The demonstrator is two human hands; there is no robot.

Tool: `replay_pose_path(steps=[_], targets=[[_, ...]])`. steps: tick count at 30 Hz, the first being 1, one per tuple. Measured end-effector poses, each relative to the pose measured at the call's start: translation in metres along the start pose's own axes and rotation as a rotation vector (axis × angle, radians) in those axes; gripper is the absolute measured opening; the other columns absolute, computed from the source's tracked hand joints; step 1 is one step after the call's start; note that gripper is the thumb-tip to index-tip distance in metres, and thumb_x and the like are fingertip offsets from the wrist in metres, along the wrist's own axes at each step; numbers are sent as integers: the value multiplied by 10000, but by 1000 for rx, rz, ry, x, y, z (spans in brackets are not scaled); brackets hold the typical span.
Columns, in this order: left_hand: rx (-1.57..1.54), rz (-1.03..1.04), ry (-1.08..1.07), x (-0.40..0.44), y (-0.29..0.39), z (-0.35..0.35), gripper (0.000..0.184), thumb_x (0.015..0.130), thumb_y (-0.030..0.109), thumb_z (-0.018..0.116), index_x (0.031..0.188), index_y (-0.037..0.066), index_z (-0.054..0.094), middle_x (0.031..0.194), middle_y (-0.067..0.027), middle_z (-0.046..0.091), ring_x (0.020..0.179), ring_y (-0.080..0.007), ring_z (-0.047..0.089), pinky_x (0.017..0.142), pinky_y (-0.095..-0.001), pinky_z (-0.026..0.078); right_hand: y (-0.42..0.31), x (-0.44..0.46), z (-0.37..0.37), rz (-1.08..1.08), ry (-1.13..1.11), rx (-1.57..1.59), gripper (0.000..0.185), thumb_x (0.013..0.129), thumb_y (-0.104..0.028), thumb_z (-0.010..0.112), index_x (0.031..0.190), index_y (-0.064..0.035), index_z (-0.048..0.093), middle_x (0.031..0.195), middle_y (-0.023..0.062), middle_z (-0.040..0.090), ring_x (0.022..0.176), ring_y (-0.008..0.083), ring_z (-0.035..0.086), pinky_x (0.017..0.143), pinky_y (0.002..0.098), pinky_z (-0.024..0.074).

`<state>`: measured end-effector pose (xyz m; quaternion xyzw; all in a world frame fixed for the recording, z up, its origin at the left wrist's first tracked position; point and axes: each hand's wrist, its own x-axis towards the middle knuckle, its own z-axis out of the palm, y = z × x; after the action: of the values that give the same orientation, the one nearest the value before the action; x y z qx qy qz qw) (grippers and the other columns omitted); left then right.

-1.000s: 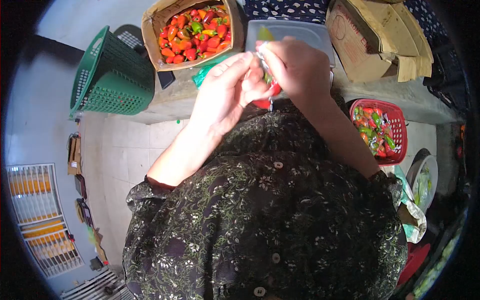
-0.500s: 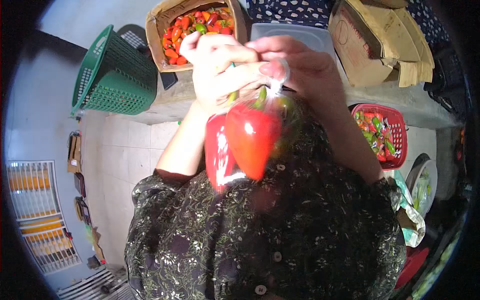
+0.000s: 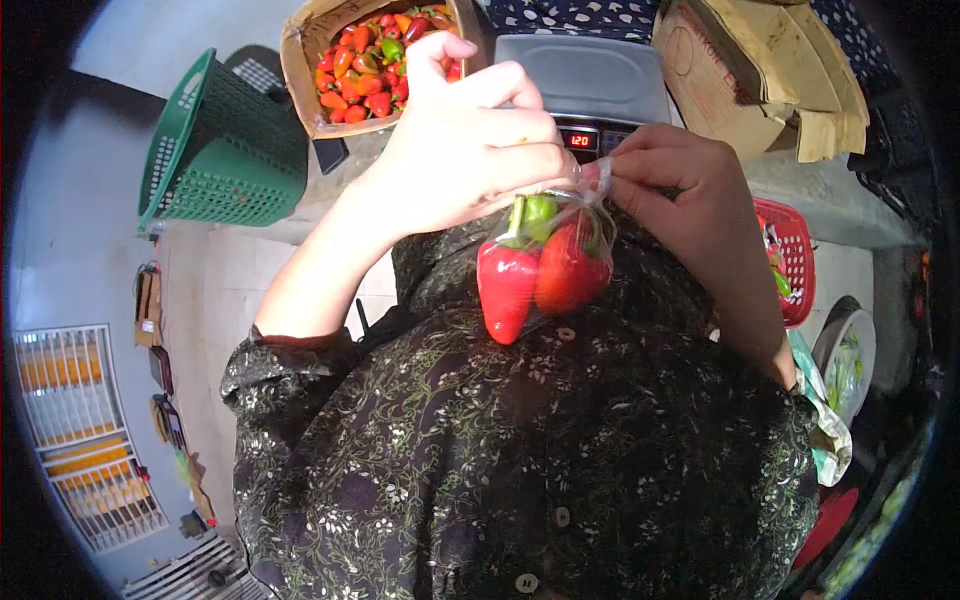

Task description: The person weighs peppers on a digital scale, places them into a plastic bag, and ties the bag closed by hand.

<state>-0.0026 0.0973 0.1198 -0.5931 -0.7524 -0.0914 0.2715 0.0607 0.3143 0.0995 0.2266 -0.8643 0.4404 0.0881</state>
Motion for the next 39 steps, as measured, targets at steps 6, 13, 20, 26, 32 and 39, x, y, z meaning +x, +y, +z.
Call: replay_pose_path(steps=[6, 13, 20, 26, 32, 39], targets=[[-49, 135, 33, 10, -3, 2, 101, 673, 294, 670, 753, 249, 628, 761, 131, 562, 798, -94, 520, 837, -447, 242, 5, -3, 1, 47, -81, 18, 168, 733, -150, 620, 766, 14, 627, 742, 124, 594, 688, 263, 608, 639, 335, 469], [-466, -20, -69, -23, 17, 54, 147, 701, 252, 673, 800, 166, 607, 767, 44, 554, 829, -127, 528, 859, -426, 283, 35, -15, 27, 86, -373, 205, 186, 743, -142, 589, 808, 29, 622, 799, 136, 589, 727, 255, 605, 684, 338, 463], [-652, -150, -43, -33, 27, 76, 186, 684, 134, 668, 853, 69, 626, 783, -46, 566, 802, -241, 535, 711, -360, 453, 61, -26, 35, 286, -396, 528, 208, 769, -129, 601, 912, 20, 628, 863, 58, 617, 818, 135, 579, 757, 279, 445], [-644, -133, -301, -4, -3, 30, 165, 733, 235, 669, 740, 78, 618, 763, -23, 586, 793, -182, 552, 801, -323, 319, 46, -22, 56, 498, -275, 1052, 325, 800, -131, 608, 1092, 14, 599, 1020, 38, 622, 926, 105, 559, 853, 278, 430], [-752, -93, -464, -11, -2, 52, 267, 812, 302, 582, 846, 36, 574, 762, -86, 563, 793, -260, 546, 787, -361, 354, 61, -37, 70, 562, -229, 1014, 326, 814, -146, 613, 1106, 0, 610, 1046, 45, 620, 947, 107, 559, 872, 264, 422], [-718, -62, -336, -2, 14, 65, 190, 786, 214, 604, 826, 34, 553, 751, -103, 538, 764, -278, 533, 739, -376, 374, 71, -57, 58, 600, -107, 1012, 275, 808, -144, 622, 1033, 13, 637, 968, 40, 630, 842, 84, 561, 767, 253, 442]])
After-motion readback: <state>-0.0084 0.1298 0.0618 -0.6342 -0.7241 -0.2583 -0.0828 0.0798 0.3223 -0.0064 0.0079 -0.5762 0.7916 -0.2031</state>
